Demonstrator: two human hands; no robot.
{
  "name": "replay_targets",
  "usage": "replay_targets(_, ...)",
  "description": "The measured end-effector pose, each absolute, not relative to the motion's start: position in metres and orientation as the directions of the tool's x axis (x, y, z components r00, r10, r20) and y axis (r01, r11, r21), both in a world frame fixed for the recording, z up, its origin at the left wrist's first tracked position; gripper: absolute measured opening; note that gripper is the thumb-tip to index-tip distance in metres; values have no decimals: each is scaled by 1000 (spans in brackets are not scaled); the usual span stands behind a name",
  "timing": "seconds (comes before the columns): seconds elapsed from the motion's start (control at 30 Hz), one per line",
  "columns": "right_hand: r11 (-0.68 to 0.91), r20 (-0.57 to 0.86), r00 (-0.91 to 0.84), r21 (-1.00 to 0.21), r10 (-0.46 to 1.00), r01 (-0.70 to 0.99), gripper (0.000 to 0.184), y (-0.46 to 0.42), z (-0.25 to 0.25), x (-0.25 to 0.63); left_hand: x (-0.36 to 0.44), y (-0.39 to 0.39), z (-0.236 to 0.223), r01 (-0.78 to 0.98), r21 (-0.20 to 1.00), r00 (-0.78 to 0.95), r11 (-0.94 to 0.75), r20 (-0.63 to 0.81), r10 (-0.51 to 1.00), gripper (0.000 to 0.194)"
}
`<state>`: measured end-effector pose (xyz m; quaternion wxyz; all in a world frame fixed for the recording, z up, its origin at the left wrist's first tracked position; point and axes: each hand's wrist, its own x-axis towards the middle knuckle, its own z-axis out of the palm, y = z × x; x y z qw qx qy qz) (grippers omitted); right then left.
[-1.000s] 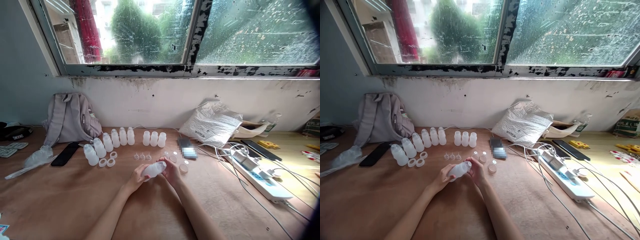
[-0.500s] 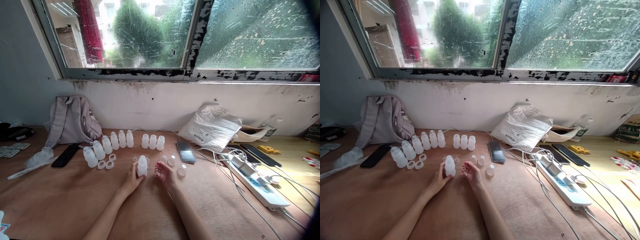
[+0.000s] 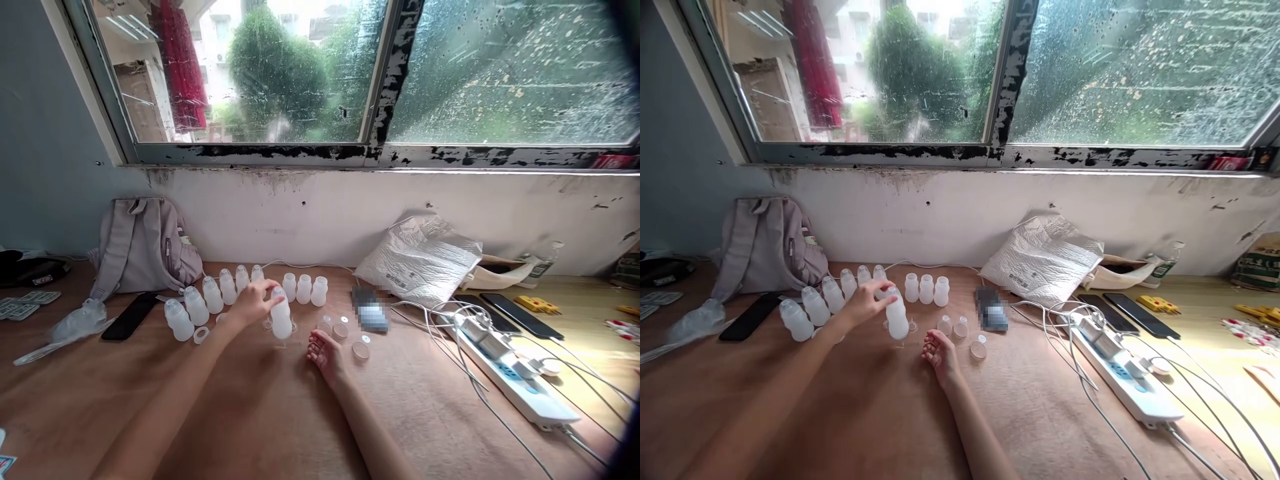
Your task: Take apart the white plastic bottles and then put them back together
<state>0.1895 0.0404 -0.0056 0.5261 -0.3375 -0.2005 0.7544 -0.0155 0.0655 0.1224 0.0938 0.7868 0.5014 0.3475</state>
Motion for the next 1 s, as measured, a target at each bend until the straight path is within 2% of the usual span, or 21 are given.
replay_targets(0.2,-362,-274,-238,-667,932,-652,12,39,-5,188,-26,130,144,898,309,196,-314,358,913,31)
replay_targets(0.3,-354,-261,-240,-683,935,-639,13,37,-4,187,-26,150,141,924,260,196,-279,305,932,33)
replay_targets(0.67,-344,-251,-235,-722,939,-600,14,36,-2,186,-30,178,103,933,246,201,-265,256,946,31)
replay_targets(0.9,-344,-252,-235,-728,939,-593,12,37,-7,185,-28,178,101,934,232,198,-270,293,935,33)
replay_targets(1.0,-333,-241,-232,-739,943,-586,10,38,-8,186,-27,164,103,932,234,186,-278,352,917,36)
